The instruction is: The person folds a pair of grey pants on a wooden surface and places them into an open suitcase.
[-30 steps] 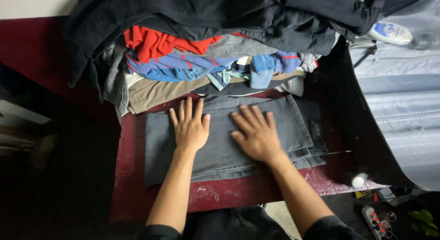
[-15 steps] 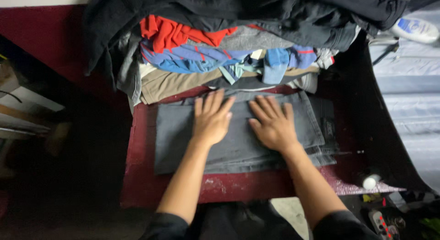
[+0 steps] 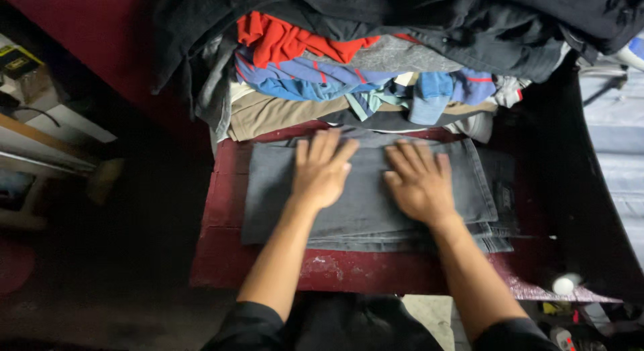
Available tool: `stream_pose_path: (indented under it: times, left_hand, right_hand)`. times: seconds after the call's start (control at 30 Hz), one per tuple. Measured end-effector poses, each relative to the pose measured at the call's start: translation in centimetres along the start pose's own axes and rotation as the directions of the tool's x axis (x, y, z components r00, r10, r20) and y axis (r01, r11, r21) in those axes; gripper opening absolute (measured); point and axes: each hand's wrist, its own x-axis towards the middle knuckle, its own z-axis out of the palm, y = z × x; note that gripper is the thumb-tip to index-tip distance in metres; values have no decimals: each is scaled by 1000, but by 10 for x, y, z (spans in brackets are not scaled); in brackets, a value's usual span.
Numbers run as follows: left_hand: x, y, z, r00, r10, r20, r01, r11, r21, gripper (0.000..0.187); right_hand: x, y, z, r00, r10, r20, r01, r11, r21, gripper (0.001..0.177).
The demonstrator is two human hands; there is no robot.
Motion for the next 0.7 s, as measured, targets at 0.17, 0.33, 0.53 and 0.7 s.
stream_pose_path:
  times: [0.17, 0.33, 0.53, 0.7]
  left_hand:
    - [-7, -46, -18, 963, -233, -135, 261, 932, 250, 53]
    - [10, 10, 1, 975, -221, 15, 215, 962, 166, 60]
    - [-9, 0, -4, 994, -109, 28, 108, 994, 19, 65]
    - [-22, 10, -11, 989, -145, 11, 143, 986, 91, 69]
  right_hand:
    - [-6, 41, -4, 981, 194, -18, -192, 948, -252, 62]
    - [13, -6, 15, 988, 153, -24, -154, 988, -26, 61]
    - [-4, -3, 7, 987, 159, 28, -158, 987, -43, 61]
    - [-17, 1, 2, 982, 185, 27, -184, 982, -40, 65]
